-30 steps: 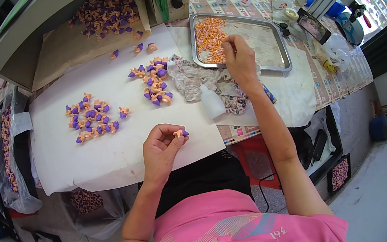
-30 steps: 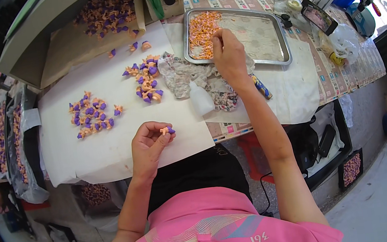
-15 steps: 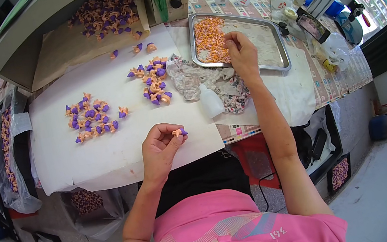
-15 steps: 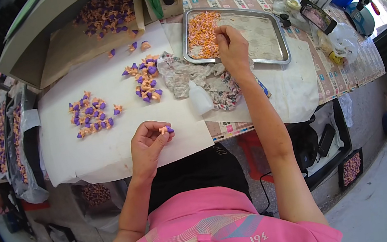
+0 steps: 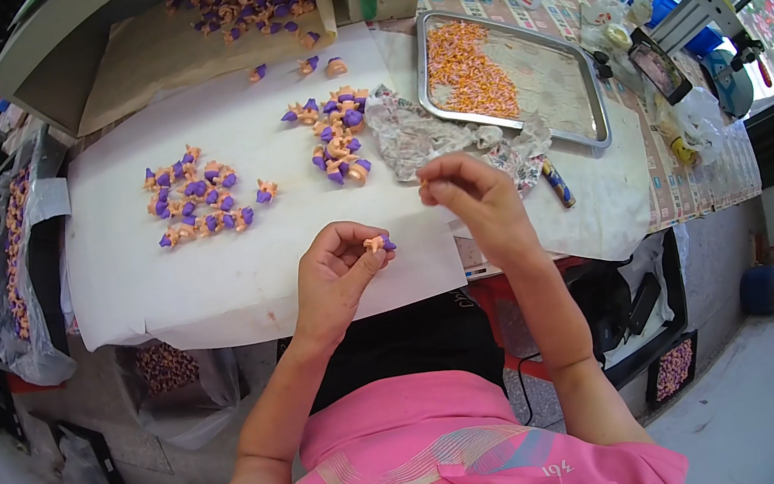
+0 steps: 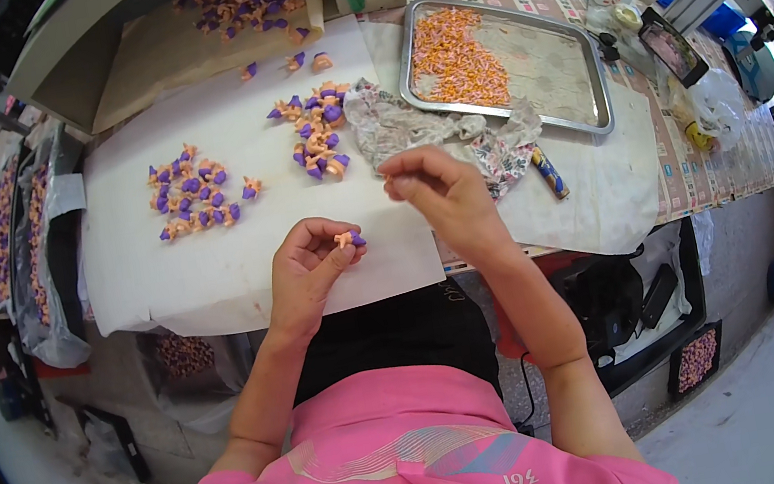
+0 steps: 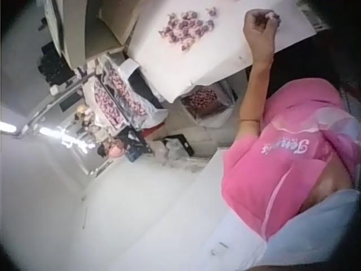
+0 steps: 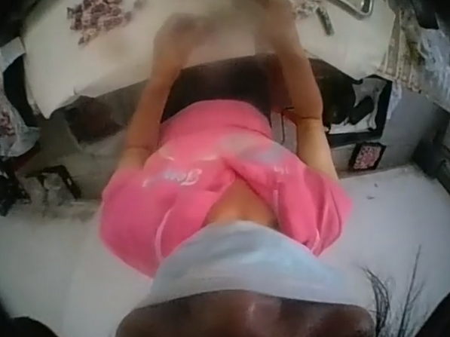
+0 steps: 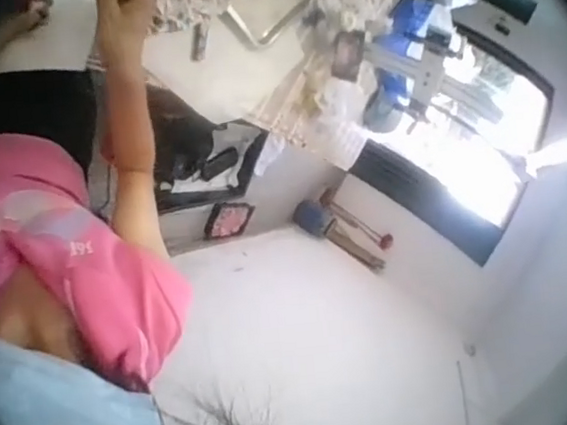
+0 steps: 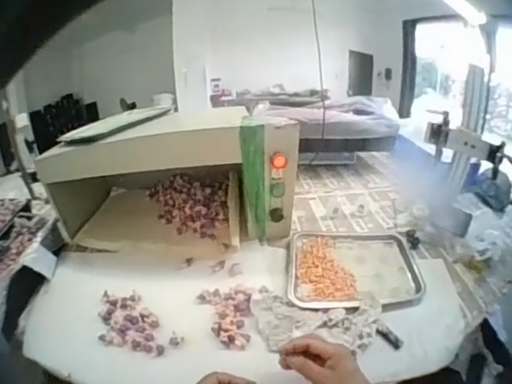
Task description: Applying glue and attaching small orange pieces to flower-shaped toy components at a factory workstation.
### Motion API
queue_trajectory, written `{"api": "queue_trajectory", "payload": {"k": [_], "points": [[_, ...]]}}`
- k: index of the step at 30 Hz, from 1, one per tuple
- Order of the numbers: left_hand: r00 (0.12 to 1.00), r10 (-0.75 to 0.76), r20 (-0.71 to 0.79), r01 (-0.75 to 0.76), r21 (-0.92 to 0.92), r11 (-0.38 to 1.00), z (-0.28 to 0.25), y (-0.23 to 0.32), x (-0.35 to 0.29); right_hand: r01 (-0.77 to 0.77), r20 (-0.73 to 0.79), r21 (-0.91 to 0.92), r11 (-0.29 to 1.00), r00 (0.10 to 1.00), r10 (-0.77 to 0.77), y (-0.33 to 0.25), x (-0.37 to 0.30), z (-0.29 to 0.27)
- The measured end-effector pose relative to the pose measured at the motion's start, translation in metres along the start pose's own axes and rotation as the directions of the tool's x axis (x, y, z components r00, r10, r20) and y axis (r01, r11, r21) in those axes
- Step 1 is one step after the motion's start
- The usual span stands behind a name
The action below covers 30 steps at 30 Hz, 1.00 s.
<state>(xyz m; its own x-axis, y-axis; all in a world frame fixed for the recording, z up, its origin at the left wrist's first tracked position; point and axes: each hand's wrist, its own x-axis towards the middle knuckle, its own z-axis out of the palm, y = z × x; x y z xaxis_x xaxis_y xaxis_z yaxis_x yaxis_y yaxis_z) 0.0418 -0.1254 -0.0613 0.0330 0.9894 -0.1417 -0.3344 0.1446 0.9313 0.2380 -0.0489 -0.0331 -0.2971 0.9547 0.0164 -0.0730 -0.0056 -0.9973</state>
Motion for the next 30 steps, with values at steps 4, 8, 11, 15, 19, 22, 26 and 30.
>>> {"api": "queue_trajectory", "payload": {"k": [4,8,11,15,19,22,26,30], "points": [[1.0,0.004,0.005,-0.004,-0.033,0.999,-0.003,0.001,0.001,0.001,0.069,-0.013,1.0,0.998,0.0,0.004,-0.019,0.02],[1.0,-0.01,0.014,0.01,-0.036,0.999,-0.007,-0.001,0.003,-0.003,0.057,-0.004,1.0,0.998,0.004,0.015,-0.028,0.03],[1.0,-0.011,0.007,0.012,-0.061,0.998,-0.006,0.0,0.002,-0.074,0.06,0.047,0.996,0.996,0.072,0.021,-0.034,0.037],[1.0,-0.01,0.013,0.011,-0.051,0.999,-0.006,-0.002,0.002,-0.079,0.019,-0.017,0.997,0.997,0.079,0.026,-0.038,0.042],[1.0,-0.006,0.019,0.008,-0.063,0.998,-0.008,-0.007,0.003,0.0,-0.01,-0.191,0.982,1.0,-0.002,0.028,-0.037,0.044],[1.0,0.012,0.028,-0.011,-0.032,0.999,-0.008,-0.007,0.004,0.032,-0.015,-0.216,0.976,0.999,-0.036,0.034,-0.038,0.044],[0.999,0.019,0.031,-0.017,-0.033,0.999,-0.011,-0.009,0.005,0.007,-0.015,-0.155,0.988,1.0,-0.009,0.04,-0.037,0.043],[0.999,0.031,0.034,-0.031,0.001,1.0,-0.012,-0.012,0.006,-0.048,-0.004,-0.08,0.996,0.999,0.047,0.043,-0.036,0.041]]}}
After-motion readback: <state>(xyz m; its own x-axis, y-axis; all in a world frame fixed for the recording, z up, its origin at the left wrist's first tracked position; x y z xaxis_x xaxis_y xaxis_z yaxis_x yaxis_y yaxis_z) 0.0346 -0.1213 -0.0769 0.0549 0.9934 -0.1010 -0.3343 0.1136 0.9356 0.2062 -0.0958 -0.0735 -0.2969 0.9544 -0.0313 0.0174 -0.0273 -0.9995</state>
